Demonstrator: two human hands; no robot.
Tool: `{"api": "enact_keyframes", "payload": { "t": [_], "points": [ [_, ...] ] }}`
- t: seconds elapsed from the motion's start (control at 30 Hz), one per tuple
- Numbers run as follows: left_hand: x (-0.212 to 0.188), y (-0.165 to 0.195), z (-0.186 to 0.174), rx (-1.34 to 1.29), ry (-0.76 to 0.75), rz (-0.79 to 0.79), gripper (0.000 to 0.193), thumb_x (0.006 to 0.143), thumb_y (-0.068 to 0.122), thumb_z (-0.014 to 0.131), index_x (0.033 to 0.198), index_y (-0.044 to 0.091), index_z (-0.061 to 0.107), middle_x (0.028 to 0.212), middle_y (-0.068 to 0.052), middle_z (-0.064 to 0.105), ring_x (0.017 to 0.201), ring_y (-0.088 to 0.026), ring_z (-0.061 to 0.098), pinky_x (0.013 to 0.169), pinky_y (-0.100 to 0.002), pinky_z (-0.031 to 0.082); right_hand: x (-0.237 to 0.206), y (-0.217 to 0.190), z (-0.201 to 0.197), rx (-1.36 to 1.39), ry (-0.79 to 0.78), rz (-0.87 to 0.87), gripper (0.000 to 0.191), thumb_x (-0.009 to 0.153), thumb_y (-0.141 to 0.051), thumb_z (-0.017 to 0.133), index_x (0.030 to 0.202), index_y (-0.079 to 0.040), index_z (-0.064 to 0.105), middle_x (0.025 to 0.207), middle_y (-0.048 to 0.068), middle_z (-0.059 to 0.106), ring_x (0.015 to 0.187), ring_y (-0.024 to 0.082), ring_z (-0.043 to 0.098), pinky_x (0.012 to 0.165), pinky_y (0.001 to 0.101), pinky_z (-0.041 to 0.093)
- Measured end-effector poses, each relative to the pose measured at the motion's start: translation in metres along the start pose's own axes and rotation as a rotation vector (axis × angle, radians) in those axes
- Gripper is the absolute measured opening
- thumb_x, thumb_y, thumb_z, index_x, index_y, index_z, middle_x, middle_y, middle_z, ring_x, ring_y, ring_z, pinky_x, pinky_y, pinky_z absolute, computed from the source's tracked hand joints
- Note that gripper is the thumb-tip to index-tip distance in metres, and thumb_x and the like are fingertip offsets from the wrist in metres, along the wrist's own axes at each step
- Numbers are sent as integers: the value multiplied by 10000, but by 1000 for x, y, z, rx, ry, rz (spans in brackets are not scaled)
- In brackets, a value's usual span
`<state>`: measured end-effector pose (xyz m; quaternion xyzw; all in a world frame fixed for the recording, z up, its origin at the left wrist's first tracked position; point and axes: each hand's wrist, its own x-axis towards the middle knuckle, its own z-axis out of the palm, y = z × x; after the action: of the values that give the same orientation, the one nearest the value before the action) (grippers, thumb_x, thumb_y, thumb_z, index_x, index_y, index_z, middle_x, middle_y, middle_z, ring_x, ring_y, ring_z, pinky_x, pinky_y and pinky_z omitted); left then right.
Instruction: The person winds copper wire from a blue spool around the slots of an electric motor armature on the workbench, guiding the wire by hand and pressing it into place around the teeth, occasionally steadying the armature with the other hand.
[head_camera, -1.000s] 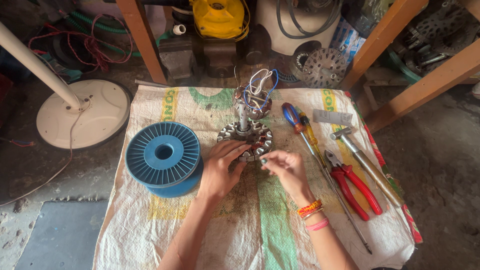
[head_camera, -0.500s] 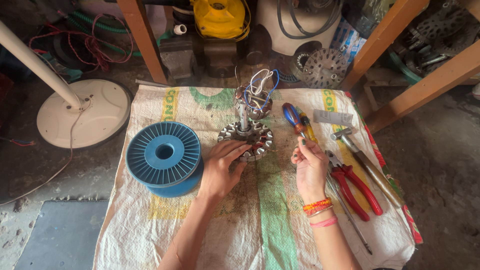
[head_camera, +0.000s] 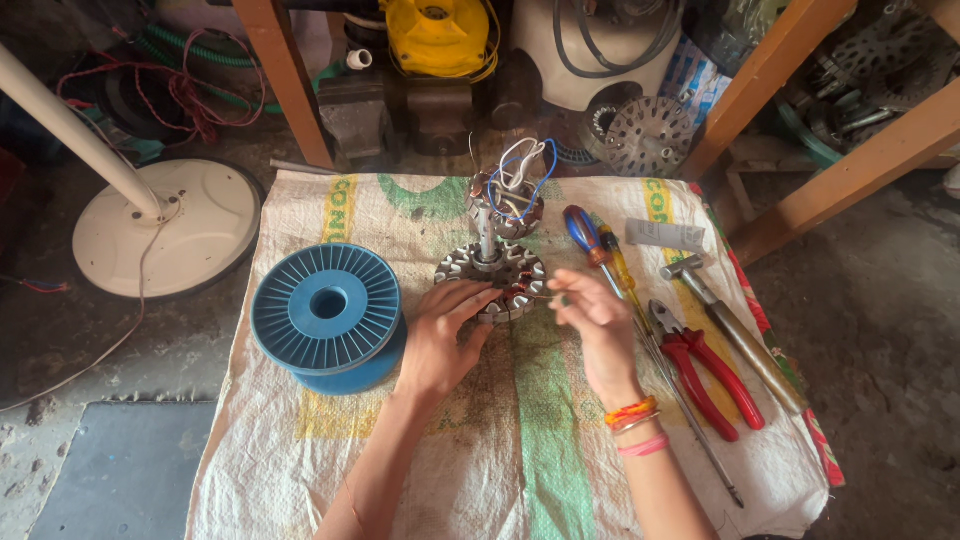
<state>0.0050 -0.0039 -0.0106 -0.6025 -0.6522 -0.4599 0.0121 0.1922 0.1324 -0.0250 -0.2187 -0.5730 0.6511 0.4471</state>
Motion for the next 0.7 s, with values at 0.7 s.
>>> {"api": "enact_keyframes", "payload": {
  "t": [0.7],
  "points": [
    [-1, -2, 2, 17, -13, -15, 472, 791, 86, 789, 1257, 125, 724, 1308, -72, 706, 1277, -275, 601, 1131, -450, 434, -7, 10, 6, -313, -155, 89, 154, 917, -34, 723, 1049, -19, 802, 930, 127, 817, 712, 108, 713, 647, 239, 587]
  ]
}}
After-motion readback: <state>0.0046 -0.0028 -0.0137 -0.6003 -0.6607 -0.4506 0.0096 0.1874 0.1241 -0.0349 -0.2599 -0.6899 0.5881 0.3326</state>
